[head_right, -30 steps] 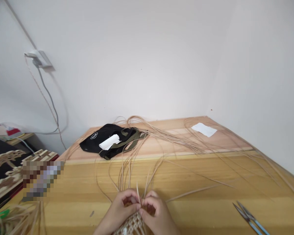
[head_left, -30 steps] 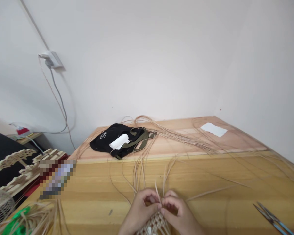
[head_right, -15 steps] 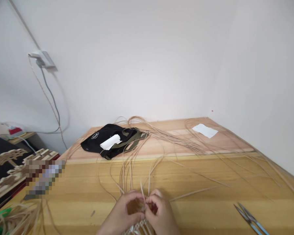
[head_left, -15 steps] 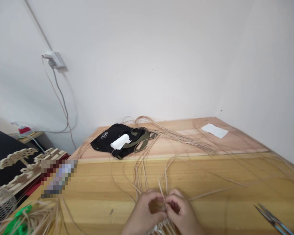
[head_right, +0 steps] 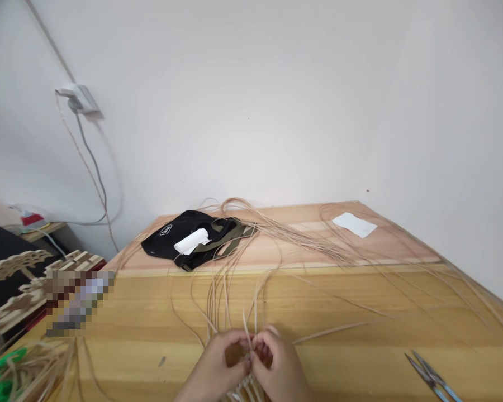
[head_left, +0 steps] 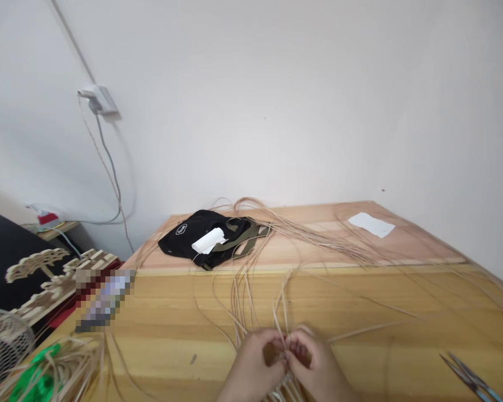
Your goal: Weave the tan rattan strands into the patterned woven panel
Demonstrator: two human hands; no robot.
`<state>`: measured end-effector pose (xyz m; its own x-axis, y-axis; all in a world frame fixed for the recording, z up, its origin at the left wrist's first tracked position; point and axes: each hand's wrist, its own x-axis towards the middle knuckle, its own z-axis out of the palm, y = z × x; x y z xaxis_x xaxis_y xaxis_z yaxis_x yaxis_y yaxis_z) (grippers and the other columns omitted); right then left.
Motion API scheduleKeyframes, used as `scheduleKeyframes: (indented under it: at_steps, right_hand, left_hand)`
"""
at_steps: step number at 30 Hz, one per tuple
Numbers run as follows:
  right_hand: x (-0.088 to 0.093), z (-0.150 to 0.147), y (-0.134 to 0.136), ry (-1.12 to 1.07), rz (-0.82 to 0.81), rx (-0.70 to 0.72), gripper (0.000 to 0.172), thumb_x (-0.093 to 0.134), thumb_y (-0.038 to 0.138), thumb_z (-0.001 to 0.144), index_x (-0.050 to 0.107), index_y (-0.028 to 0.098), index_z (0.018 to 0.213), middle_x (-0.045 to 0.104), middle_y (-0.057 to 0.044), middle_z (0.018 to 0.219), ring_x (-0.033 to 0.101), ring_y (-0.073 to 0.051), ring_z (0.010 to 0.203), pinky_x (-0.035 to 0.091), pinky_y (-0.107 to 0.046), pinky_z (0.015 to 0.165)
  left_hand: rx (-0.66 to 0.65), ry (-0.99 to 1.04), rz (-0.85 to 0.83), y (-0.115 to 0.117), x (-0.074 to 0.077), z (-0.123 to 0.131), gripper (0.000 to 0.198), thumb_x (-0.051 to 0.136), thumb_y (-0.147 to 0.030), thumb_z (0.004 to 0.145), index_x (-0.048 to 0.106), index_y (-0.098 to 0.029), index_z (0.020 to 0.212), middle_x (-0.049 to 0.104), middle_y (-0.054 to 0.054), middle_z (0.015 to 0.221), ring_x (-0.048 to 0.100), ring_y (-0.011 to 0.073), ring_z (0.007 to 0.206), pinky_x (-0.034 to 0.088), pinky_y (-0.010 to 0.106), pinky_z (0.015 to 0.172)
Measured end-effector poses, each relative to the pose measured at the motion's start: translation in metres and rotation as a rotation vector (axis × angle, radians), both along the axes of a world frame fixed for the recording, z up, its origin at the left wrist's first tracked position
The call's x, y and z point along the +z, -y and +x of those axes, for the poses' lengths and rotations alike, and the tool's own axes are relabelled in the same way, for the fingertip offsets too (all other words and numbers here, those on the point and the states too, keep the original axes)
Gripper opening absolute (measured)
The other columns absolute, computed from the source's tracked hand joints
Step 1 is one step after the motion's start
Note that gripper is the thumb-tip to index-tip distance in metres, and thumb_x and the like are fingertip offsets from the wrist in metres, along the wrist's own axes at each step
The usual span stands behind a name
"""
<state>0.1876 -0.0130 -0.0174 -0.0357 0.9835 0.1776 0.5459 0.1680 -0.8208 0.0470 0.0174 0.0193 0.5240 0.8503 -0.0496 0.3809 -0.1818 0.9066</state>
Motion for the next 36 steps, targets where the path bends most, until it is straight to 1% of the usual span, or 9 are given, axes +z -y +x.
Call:
scheduleKeyframes:
  at_steps: [5,9,14,18,22,26,28,32,36]
  right_hand:
    - [0.002,-0.002,0.003,0.150,-0.011,-0.005,0.014,0.043,0.012,0.069,0.056,0.016,0.068,0.055,-0.002,0.066,0.054,-0.015,0.064,0.039,-0.024,0.059]
    - [0.003,-0.004,0.007,0.193,-0.019,-0.084,0.014,0.043,0.014,0.068,0.057,0.016,0.068,0.059,-0.003,0.066,0.056,-0.016,0.064,0.040,-0.026,0.059]
    - [0.010,-0.004,0.008,-0.027,-0.091,-0.100,0.017,0.045,0.015,0.064,0.060,0.017,0.072,0.064,-0.003,0.070,0.059,-0.017,0.069,0.043,-0.026,0.065]
    - [0.011,-0.005,0.007,-0.211,-0.119,-0.134,0.017,0.044,0.014,0.060,0.057,0.017,0.070,0.063,-0.003,0.068,0.060,-0.017,0.069,0.045,-0.025,0.066]
    - [0.003,-0.007,0.010,-0.184,-0.138,-0.179,0.017,0.044,0.013,0.058,0.052,0.018,0.072,0.059,0.000,0.065,0.058,-0.016,0.064,0.044,-0.026,0.063]
    - [-0.003,-0.009,0.013,-0.223,-0.132,-0.291,0.033,0.050,0.017,0.059,0.042,0.020,0.091,0.054,0.006,0.057,0.056,-0.015,0.057,0.042,-0.027,0.061]
    - [-0.001,-0.009,0.013,-0.336,-0.129,-0.264,0.031,0.050,0.018,0.061,0.038,0.022,0.090,0.051,0.007,0.055,0.053,-0.014,0.055,0.041,-0.025,0.058]
    - [0.007,-0.007,0.010,-0.536,-0.197,-0.167,0.016,0.050,0.020,0.067,0.041,0.021,0.079,0.053,0.005,0.058,0.054,-0.012,0.057,0.041,-0.023,0.056]
    - [0.007,-0.006,0.008,-0.639,-0.187,-0.155,0.023,0.055,0.021,0.066,0.043,0.019,0.086,0.053,0.005,0.058,0.055,-0.012,0.057,0.042,-0.023,0.058]
  left_hand:
    - [0.088,-0.045,-0.005,0.001,-0.007,0.004,0.022,0.047,-0.007,0.059,0.065,-0.014,0.071,0.064,0.002,0.070,0.057,0.0138,0.071,0.040,0.021,0.068]
    - [0.116,-0.046,0.004,0.000,-0.011,0.004,0.021,0.049,-0.008,0.060,0.064,-0.014,0.072,0.064,0.002,0.070,0.057,0.0143,0.072,0.040,0.022,0.070]
    - [0.103,-0.020,0.026,0.002,-0.006,0.004,0.025,0.049,-0.007,0.061,0.063,-0.015,0.079,0.064,0.002,0.073,0.058,0.0136,0.073,0.040,0.022,0.072]
    - [0.114,-0.030,0.026,0.003,-0.005,0.005,0.026,0.050,-0.009,0.061,0.063,-0.014,0.083,0.063,0.002,0.074,0.057,0.0139,0.074,0.041,0.022,0.072]
    - [0.096,-0.039,0.019,0.004,-0.006,0.006,0.026,0.049,-0.006,0.058,0.063,-0.013,0.079,0.062,0.002,0.070,0.056,0.0133,0.070,0.041,0.021,0.068]
    - [0.110,-0.028,0.008,0.003,-0.009,0.005,0.029,0.047,-0.005,0.060,0.064,-0.013,0.082,0.064,0.003,0.072,0.057,0.0133,0.070,0.041,0.022,0.068]
    - [0.111,0.008,-0.037,0.003,-0.011,0.004,0.029,0.044,-0.004,0.061,0.064,-0.013,0.081,0.064,0.003,0.072,0.057,0.0129,0.070,0.042,0.021,0.067]
    - [0.136,0.073,-0.127,0.001,-0.013,0.003,0.022,0.050,-0.010,0.066,0.064,-0.012,0.083,0.063,0.004,0.073,0.056,0.0130,0.071,0.042,0.022,0.067]
    - [0.112,0.145,-0.218,0.000,-0.012,0.002,0.022,0.059,-0.021,0.066,0.062,-0.011,0.086,0.061,0.004,0.072,0.054,0.0128,0.069,0.042,0.023,0.067]
